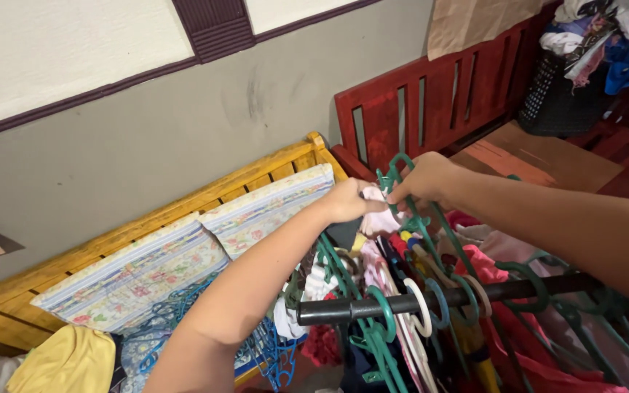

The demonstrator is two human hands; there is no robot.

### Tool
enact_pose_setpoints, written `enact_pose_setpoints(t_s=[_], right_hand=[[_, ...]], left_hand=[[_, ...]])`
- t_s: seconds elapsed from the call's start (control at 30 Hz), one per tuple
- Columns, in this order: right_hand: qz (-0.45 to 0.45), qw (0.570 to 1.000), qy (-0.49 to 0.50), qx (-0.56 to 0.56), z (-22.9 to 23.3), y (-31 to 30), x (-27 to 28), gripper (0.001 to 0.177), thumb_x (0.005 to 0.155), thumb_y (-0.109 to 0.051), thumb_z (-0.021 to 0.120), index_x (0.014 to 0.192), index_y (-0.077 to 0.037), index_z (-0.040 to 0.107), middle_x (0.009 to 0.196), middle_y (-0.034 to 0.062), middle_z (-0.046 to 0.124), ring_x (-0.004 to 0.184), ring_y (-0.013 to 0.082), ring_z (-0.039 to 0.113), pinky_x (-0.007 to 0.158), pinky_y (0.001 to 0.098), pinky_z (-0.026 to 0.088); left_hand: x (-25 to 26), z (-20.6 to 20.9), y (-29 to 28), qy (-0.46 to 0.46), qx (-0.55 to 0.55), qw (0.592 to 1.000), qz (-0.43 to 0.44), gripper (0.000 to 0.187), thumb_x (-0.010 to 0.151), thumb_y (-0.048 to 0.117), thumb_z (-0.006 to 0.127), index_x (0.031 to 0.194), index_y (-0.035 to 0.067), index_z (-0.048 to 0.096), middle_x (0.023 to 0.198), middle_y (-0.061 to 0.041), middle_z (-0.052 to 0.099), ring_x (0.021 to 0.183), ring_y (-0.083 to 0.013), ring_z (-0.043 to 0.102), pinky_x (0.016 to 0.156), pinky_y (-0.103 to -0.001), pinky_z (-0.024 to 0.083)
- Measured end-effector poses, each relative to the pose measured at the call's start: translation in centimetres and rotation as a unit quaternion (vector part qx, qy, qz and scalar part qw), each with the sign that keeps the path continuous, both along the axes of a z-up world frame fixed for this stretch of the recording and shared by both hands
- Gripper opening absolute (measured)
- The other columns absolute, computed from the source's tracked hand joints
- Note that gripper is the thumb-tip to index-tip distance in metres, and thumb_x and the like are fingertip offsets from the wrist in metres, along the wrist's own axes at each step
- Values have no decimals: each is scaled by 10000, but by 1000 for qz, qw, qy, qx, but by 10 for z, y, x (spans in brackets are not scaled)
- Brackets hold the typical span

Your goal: The recorder takes small items of clothing from a bin and a pile on a bench and hangs them onto plastic hangers on a clothing rack.

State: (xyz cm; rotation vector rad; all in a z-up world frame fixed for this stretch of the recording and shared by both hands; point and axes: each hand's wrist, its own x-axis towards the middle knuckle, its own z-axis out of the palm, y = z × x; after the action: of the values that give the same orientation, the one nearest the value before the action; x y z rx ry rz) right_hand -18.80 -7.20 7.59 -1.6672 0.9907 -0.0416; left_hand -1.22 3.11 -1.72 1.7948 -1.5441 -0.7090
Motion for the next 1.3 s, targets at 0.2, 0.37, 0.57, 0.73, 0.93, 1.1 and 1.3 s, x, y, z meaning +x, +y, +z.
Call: enact_pose_setpoints(t_s=[0.2, 0.37, 0.57, 0.73, 0.93, 1.1, 1.3], right_hand=[[-37, 997, -47, 53, -16, -11, -3, 70, 810, 67, 696, 870, 50, 665, 785, 197, 718, 652, 291, 730, 583, 394, 604], [50, 997, 33, -51, -3, -4, -8, 268, 752, -184, 836, 883, 21, 725, 775, 168, 733, 646, 276, 685, 584, 414, 542], [104, 915, 186, -342, 6, 11, -7, 566, 663, -451, 903, 763, 82, 741, 759, 250, 738, 688, 346, 725, 655, 447, 574], [111, 893, 158, -407, -15, -14, -6, 422, 656, -344, 896, 838, 10, 754, 839, 230, 738, 809, 376, 735, 742, 439, 590], [125, 887, 139, -423, -7, -12, -9, 441, 679, -329, 911, 900, 18, 753, 891, 216, 744, 891, 364, 738, 808, 444, 585], [131, 874, 130, -449, -5, -5, -6, 413, 685, -330, 908, 879, -1, 754, 873, 210, 744, 887, 359, 728, 809, 437, 577], [138, 881, 120, -437, -14, -7, -6, 413, 664, -304, 898, 870, 19, 743, 867, 217, 751, 865, 354, 739, 789, 439, 584]], left_hand=[[-22, -3, 5, -125, -72, 986, -85, 692, 701, 537, 812, 1168, 37, 708, 1031, -178, 758, 963, -321, 740, 868, -392, 561], [-48, 5, 11, -202, -49, 977, -48, 597, 827, 542, 681, 1186, 67, 723, 1062, -213, 738, 991, -386, 703, 876, -455, 550], [-53, -2, 7, -271, -39, 961, -42, 518, 893, 465, 630, 1199, 51, 691, 1064, -218, 723, 987, -397, 691, 860, -489, 544], [-37, 20, 18, -235, -26, 970, -58, 542, 829, 442, 703, 1173, 24, 684, 1063, -228, 725, 979, -375, 702, 877, -456, 546], [-9, 1, 14, -131, -29, 989, -69, 512, 813, 337, 760, 1221, 34, 701, 1083, -203, 736, 1006, -319, 710, 898, -391, 543], [7, -32, -5, 111, -41, 981, -152, 259, 909, 182, 768, 1119, 30, 749, 1042, -78, 761, 976, -160, 678, 916, -322, 536], [4, -40, -12, 239, -35, 966, -90, 246, 918, 222, 773, 1088, 44, 761, 1020, -47, 773, 940, -130, 695, 877, -304, 548]])
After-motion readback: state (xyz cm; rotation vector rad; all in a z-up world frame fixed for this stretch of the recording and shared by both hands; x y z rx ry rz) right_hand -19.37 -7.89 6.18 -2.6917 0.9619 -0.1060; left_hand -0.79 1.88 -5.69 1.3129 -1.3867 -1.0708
